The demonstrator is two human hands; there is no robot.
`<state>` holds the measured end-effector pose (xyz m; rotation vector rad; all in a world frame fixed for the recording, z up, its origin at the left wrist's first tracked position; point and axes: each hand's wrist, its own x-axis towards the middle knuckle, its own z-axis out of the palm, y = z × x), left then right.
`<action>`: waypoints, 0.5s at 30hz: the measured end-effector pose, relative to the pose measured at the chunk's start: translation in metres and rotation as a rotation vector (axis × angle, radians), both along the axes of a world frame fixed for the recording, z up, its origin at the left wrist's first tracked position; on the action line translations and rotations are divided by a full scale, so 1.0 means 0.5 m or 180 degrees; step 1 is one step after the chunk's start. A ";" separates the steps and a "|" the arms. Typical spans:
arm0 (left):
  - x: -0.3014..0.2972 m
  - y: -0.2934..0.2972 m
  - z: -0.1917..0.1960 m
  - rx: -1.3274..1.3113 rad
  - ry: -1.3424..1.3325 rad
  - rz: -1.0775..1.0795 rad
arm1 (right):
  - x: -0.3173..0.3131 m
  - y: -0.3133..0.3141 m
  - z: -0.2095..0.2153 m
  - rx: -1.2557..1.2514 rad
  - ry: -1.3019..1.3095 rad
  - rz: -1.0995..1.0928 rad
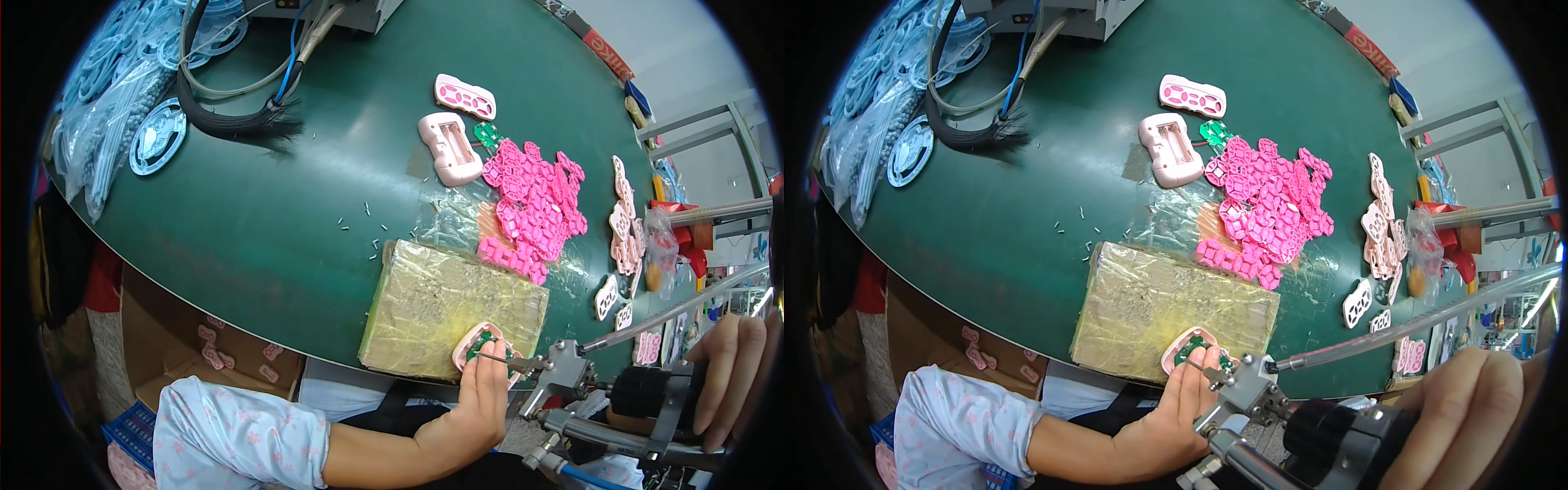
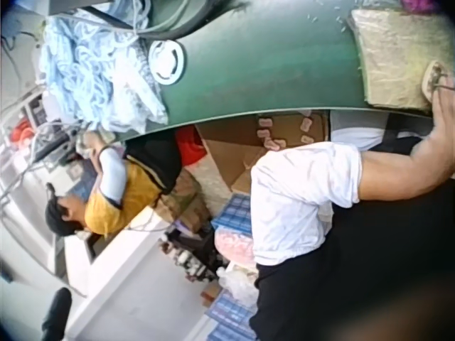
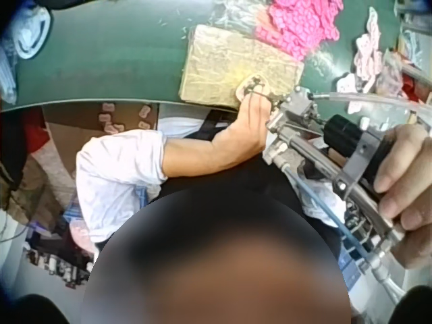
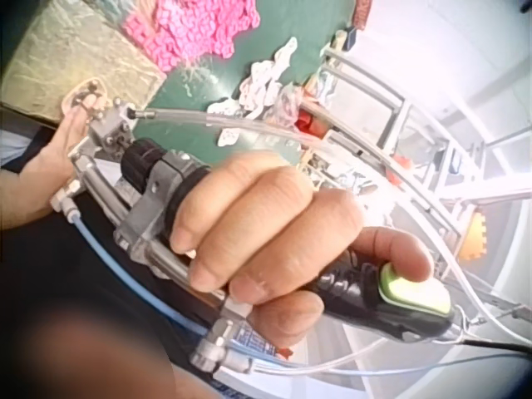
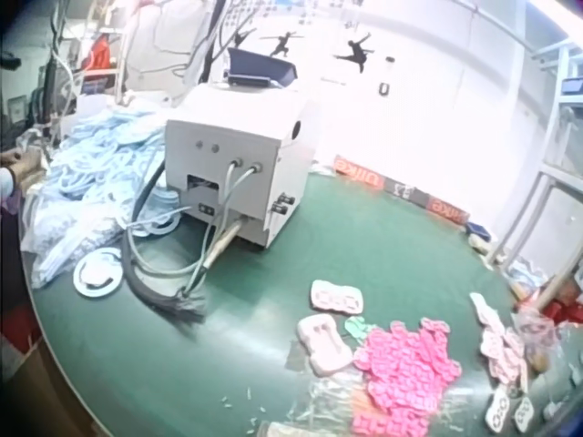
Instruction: The person assembles small electronic devices by inserting green circuit boards into pink plastic housings. They use a pneumatic riveting tool to secure the components and then attach pink plastic covers to complete the assembly. The process is repeated for multiple units on a green workbench.
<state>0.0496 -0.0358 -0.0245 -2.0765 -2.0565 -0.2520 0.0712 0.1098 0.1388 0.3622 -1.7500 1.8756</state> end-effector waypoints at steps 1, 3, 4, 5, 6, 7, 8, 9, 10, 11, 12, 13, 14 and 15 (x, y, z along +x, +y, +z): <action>0.001 0.000 -0.006 0.0033 0.0036 -0.0005 | -0.002 -0.005 -0.002 -0.0010 0.0020 -0.0025; 0.007 -0.001 -0.017 0.0105 0.0108 -0.0015 | -0.005 0.020 -0.012 0.0098 0.0019 0.0407; 0.006 -0.002 -0.015 0.0057 0.0026 -0.0043 | -0.017 0.032 -0.019 0.0122 0.0018 0.0651; 0.004 -0.004 -0.012 0.0013 -0.0056 -0.0075 | -0.022 0.028 -0.009 0.0202 -0.0062 0.0639; 0.003 -0.004 -0.010 -0.0029 -0.0140 -0.0109 | -0.019 0.012 -0.002 0.0177 -0.0169 0.0350; 0.005 -0.003 -0.013 -0.0031 -0.0071 -0.0071 | -0.020 -0.005 0.005 0.0142 -0.0289 0.0067; 0.010 -0.001 -0.019 -0.0023 -0.0008 -0.0032 | -0.002 -0.046 0.007 0.0008 -0.0441 -0.0487; 0.015 0.000 -0.023 -0.0019 0.0054 0.0008 | -0.001 -0.046 0.001 -0.0040 -0.0403 -0.0485; 0.020 0.002 -0.023 -0.0036 0.0075 -0.0005 | 0.005 -0.048 -0.002 -0.0064 -0.0360 -0.0516; 0.023 0.002 -0.021 -0.0039 0.0091 -0.0008 | -0.005 -0.012 -0.018 0.0016 -0.0133 0.0021; 0.026 0.002 -0.019 -0.0044 0.0106 -0.0012 | -0.007 0.005 -0.012 0.0137 -0.0099 0.0344; 0.028 0.002 -0.022 -0.0027 0.0091 0.0005 | -0.016 0.024 -0.012 0.0227 -0.0071 0.0688; 0.029 0.001 -0.024 -0.0009 0.0075 0.0020 | -0.019 0.030 0.004 0.0362 -0.0231 0.0816; 0.031 0.001 -0.026 0.0011 0.0058 0.0032 | -0.018 0.027 0.000 0.0339 -0.0191 0.0789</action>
